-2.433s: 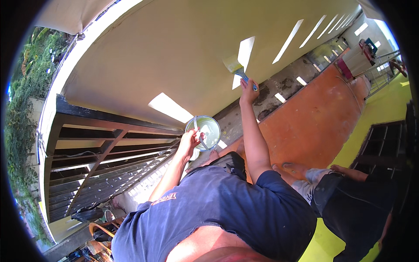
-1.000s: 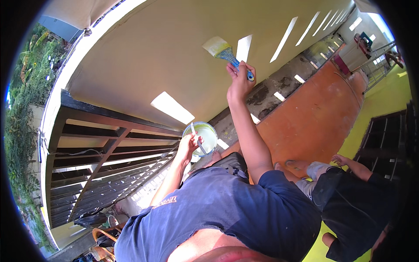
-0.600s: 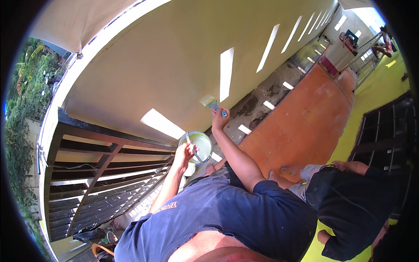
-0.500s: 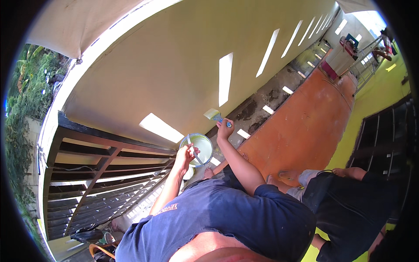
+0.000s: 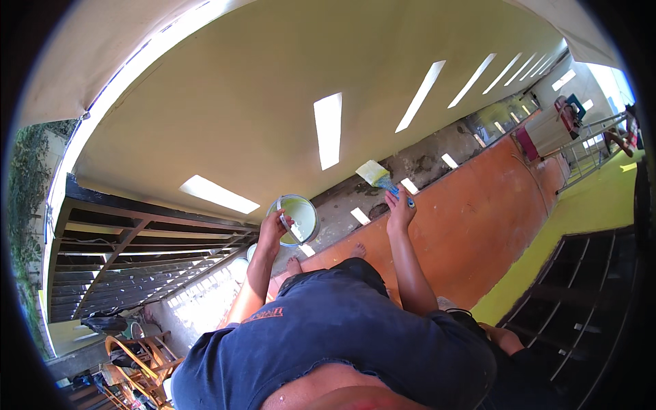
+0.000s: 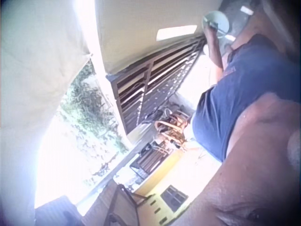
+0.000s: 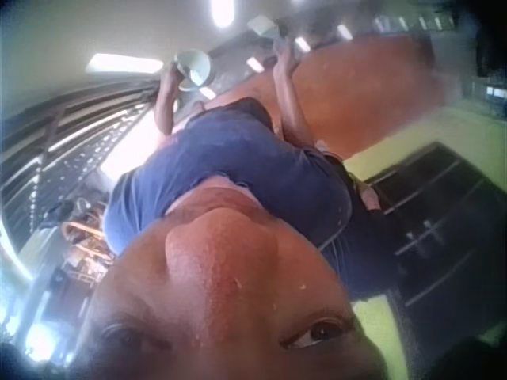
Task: The person paints a ceiling using a paintbrush and a small paint can. They repeatedly dip the brush into the can and apply light-colored paint to the ceiling surface in a covered outdoor area.
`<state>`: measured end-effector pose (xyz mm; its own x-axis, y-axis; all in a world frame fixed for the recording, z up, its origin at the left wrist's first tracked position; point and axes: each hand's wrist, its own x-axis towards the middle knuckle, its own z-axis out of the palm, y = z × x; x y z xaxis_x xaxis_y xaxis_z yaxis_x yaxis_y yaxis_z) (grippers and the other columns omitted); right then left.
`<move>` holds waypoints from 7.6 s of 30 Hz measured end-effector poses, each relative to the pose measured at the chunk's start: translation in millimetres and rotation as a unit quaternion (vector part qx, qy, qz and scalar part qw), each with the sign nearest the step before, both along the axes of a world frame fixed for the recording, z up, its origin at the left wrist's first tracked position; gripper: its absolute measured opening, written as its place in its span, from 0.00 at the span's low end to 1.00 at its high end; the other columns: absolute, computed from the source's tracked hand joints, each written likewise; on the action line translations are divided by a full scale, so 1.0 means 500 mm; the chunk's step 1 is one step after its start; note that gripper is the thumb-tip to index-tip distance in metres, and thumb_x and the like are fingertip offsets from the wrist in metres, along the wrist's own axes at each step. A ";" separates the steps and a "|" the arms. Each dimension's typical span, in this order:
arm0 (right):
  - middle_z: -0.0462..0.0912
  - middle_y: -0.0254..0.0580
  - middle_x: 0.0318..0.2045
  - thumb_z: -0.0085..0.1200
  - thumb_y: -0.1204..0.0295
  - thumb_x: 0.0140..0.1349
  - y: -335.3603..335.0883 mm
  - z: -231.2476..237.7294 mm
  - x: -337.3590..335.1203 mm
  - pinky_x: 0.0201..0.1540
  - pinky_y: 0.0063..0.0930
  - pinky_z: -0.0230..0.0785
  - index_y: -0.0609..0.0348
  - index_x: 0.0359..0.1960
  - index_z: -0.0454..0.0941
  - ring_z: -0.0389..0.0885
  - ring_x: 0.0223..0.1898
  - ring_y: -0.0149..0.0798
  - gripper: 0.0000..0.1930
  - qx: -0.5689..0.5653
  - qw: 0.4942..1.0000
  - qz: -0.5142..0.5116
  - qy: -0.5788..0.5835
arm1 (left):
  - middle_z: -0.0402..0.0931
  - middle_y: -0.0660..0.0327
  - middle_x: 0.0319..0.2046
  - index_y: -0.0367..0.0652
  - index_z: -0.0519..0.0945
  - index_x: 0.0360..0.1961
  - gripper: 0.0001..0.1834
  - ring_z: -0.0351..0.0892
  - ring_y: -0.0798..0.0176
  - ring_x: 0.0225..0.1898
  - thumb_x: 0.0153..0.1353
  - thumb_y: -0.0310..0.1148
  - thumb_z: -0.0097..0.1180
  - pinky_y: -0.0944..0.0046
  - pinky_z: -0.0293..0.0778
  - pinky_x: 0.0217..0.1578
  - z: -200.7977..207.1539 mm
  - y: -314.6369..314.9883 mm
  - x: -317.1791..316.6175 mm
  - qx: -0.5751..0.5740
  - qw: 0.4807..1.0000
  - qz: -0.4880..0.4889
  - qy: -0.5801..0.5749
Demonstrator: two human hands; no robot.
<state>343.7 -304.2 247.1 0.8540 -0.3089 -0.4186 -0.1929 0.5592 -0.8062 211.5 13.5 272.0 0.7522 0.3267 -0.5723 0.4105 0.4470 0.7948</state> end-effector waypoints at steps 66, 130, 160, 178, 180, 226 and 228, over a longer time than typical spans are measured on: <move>0.81 0.46 0.42 0.59 0.68 0.64 -0.002 -0.017 0.392 0.47 0.34 0.78 0.63 0.46 0.76 0.83 0.41 0.38 0.14 0.132 0.852 0.488 0.136 | 0.82 0.56 0.34 0.40 0.73 0.44 0.14 0.83 0.61 0.38 0.67 0.40 0.48 0.61 0.75 0.43 -0.065 -0.224 0.079 0.061 0.972 0.209 0.090; 0.84 0.50 0.26 0.61 0.66 0.60 0.135 0.189 0.236 0.33 0.31 0.74 0.65 0.34 0.83 0.84 0.26 0.41 0.12 -0.305 0.550 0.600 -0.495 | 0.77 0.61 0.38 0.38 0.75 0.50 0.19 0.81 0.65 0.42 0.69 0.42 0.43 0.63 0.74 0.43 0.212 -0.345 0.124 0.093 0.953 0.279 -0.069; 0.84 0.50 0.25 0.62 0.70 0.59 0.187 0.114 -0.003 0.30 0.30 0.74 0.67 0.32 0.83 0.84 0.26 0.37 0.09 -0.351 0.840 0.300 -0.284 | 0.74 0.57 0.45 0.36 0.70 0.55 0.23 0.77 0.55 0.52 0.69 0.44 0.41 0.52 0.68 0.54 0.192 -0.126 0.095 0.025 0.994 -0.061 -0.091; 0.82 0.41 0.31 0.56 0.67 0.66 -0.005 0.006 0.129 0.35 0.30 0.81 0.62 0.39 0.76 0.83 0.29 0.36 0.10 0.063 0.969 0.239 0.027 | 0.74 0.54 0.43 0.33 0.69 0.55 0.22 0.77 0.54 0.50 0.71 0.40 0.38 0.53 0.71 0.53 0.157 -0.218 0.222 -0.013 0.998 -0.021 -0.057; 0.81 0.41 0.31 0.57 0.66 0.66 -0.020 -0.004 0.145 0.35 0.30 0.81 0.61 0.39 0.75 0.83 0.31 0.36 0.10 0.065 0.966 0.248 0.027 | 0.74 0.53 0.43 0.33 0.69 0.55 0.21 0.77 0.54 0.50 0.71 0.40 0.38 0.52 0.71 0.53 0.161 -0.232 0.235 -0.003 0.999 -0.017 -0.051; 0.75 0.53 0.42 0.46 0.74 0.70 0.626 0.571 -0.038 0.56 0.43 0.77 0.65 0.46 0.64 0.82 0.43 0.49 0.09 0.230 0.883 -0.031 -0.408 | 0.73 0.54 0.41 0.31 0.68 0.55 0.24 0.78 0.55 0.48 0.68 0.42 0.41 0.49 0.70 0.54 0.165 0.164 -0.106 0.026 0.998 -0.050 -0.034; 0.75 0.53 0.42 0.46 0.75 0.70 0.637 0.567 -0.057 0.56 0.43 0.78 0.66 0.45 0.64 0.82 0.42 0.49 0.08 0.198 0.900 -0.047 -0.386 | 0.73 0.54 0.41 0.32 0.68 0.55 0.24 0.78 0.55 0.48 0.67 0.41 0.42 0.49 0.70 0.54 0.161 0.172 -0.117 0.022 0.998 -0.048 -0.034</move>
